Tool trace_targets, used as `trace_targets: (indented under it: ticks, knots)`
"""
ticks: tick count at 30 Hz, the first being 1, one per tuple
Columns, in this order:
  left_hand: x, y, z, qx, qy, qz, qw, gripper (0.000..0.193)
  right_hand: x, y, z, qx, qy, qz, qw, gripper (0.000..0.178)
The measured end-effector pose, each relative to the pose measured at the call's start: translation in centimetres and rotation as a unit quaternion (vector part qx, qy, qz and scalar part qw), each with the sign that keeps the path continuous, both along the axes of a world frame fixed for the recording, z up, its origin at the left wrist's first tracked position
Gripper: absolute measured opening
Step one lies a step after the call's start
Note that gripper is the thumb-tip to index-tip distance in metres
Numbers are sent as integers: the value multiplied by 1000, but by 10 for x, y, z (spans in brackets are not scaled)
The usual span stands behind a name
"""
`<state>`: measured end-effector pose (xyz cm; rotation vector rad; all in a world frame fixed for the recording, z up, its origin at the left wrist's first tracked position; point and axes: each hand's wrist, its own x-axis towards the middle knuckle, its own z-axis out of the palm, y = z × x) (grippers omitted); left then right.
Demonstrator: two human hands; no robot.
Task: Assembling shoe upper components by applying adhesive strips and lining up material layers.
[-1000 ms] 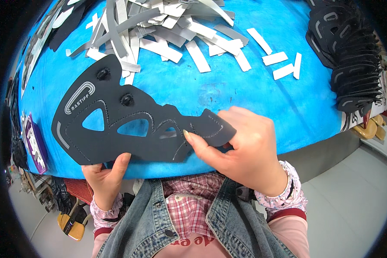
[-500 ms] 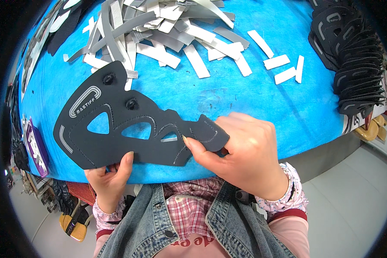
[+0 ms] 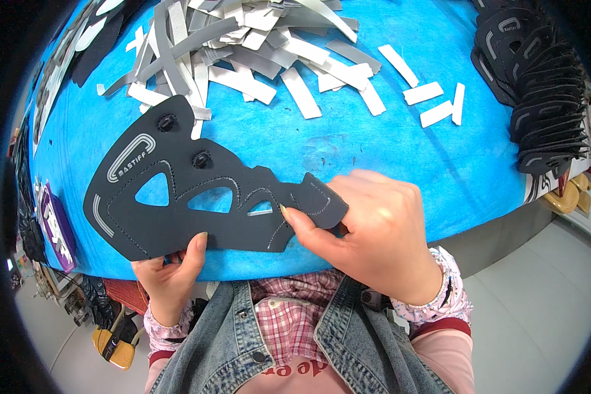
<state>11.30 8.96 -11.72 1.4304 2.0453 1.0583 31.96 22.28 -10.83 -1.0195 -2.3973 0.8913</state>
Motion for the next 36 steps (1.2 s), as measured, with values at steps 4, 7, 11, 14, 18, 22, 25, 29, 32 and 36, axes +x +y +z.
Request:
trace_targets:
  ticks: [4,7,11,14,18,22,25,29,32,36]
  knots:
    - [2,3,2,-9,15,-25,1000,15,0,-1,1,35,-18,-5,999,21]
    - [5,1,0,0,37,-18,999,16,6,3,13,30,-110,-17,993,25]
    - [5,4,-2,20,84,-31,996,16,21,-7,15,230,-83,-157,957,24]
    - [6,7,-3,27,77,-32,996,17,15,-36,8,223,-36,107,968,43]
    - [5,6,-5,57,53,-21,997,17,3,-57,-9,198,-110,95,969,54]
    - [3,2,-6,39,89,-25,995,13,2,-57,-14,331,-118,97,931,57]
    - [3,7,-9,86,99,-30,991,13,0,-58,-13,316,-136,127,930,60]
    - [1,2,-18,105,77,-29,991,13,0,-41,13,272,-82,131,950,58]
    - [-4,-14,-21,114,-61,62,990,18,4,-11,34,229,20,70,971,50]
    - [-9,-14,-3,226,-270,148,924,23,-4,37,36,305,-25,85,948,20]
